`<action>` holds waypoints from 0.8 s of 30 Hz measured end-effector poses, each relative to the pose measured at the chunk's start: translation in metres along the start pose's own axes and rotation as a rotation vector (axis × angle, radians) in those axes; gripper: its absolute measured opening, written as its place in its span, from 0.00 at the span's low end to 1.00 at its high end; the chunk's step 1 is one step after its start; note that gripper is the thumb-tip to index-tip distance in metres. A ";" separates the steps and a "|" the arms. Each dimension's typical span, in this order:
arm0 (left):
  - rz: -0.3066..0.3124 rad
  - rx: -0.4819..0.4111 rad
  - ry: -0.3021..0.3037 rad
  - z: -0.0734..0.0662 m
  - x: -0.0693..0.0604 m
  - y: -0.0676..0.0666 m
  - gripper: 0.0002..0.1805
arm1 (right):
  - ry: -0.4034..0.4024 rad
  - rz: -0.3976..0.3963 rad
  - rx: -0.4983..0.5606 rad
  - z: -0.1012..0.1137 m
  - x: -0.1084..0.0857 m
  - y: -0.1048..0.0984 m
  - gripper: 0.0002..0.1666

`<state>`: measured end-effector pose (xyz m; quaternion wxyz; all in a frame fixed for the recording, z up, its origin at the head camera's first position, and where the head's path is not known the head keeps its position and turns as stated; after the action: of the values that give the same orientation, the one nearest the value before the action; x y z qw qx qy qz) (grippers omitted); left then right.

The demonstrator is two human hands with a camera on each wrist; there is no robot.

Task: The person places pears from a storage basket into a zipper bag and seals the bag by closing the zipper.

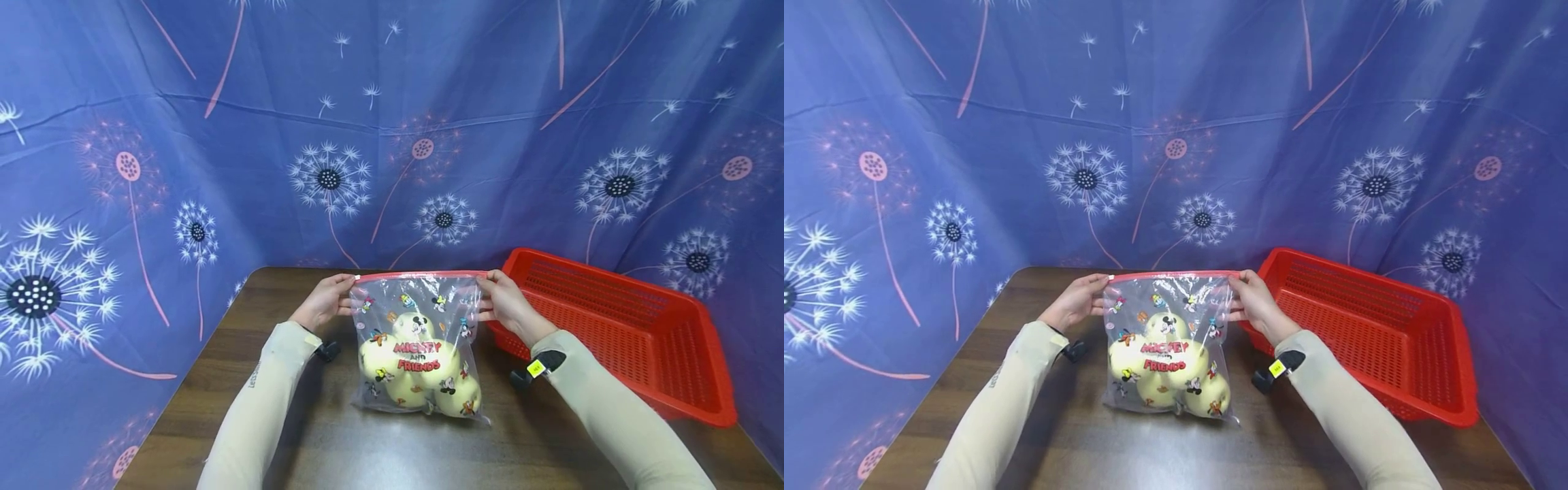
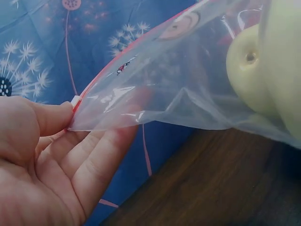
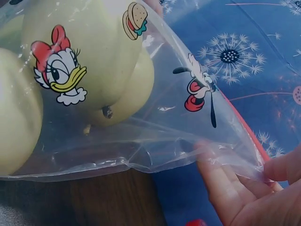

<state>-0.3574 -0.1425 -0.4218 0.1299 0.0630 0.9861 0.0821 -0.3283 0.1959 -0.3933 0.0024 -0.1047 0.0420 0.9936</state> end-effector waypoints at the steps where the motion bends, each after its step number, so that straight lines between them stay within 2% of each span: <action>1: -0.005 -0.004 -0.001 0.001 0.001 -0.001 0.10 | 0.003 0.006 -0.001 0.000 0.001 0.001 0.07; 6: -0.009 -0.046 -0.004 0.009 0.006 -0.004 0.11 | 0.032 0.044 -0.014 0.000 0.005 0.003 0.07; 14: -0.022 -0.181 -0.096 0.015 0.008 -0.004 0.12 | 0.137 0.188 0.062 -0.003 0.010 0.009 0.24; 20: 0.036 -0.220 -0.116 0.023 0.011 -0.004 0.15 | 0.187 0.200 0.025 -0.007 0.013 0.012 0.33; 24: 0.033 -0.232 -0.135 0.029 0.013 -0.005 0.18 | 0.208 0.187 0.010 -0.010 0.014 0.017 0.36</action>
<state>-0.3631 -0.1410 -0.4532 0.2010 0.0692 0.9578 0.1935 -0.3404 0.1785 -0.4044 -0.0940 -0.2030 0.0564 0.9730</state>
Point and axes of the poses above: each hand's wrist, its own x-axis towards the middle knuckle, its own y-axis out of the palm, z = x × y, the point moved 5 cm from there along x, towards the middle knuckle, and after that the axes turned 8 degrees about -z, right-handed, at the moved point
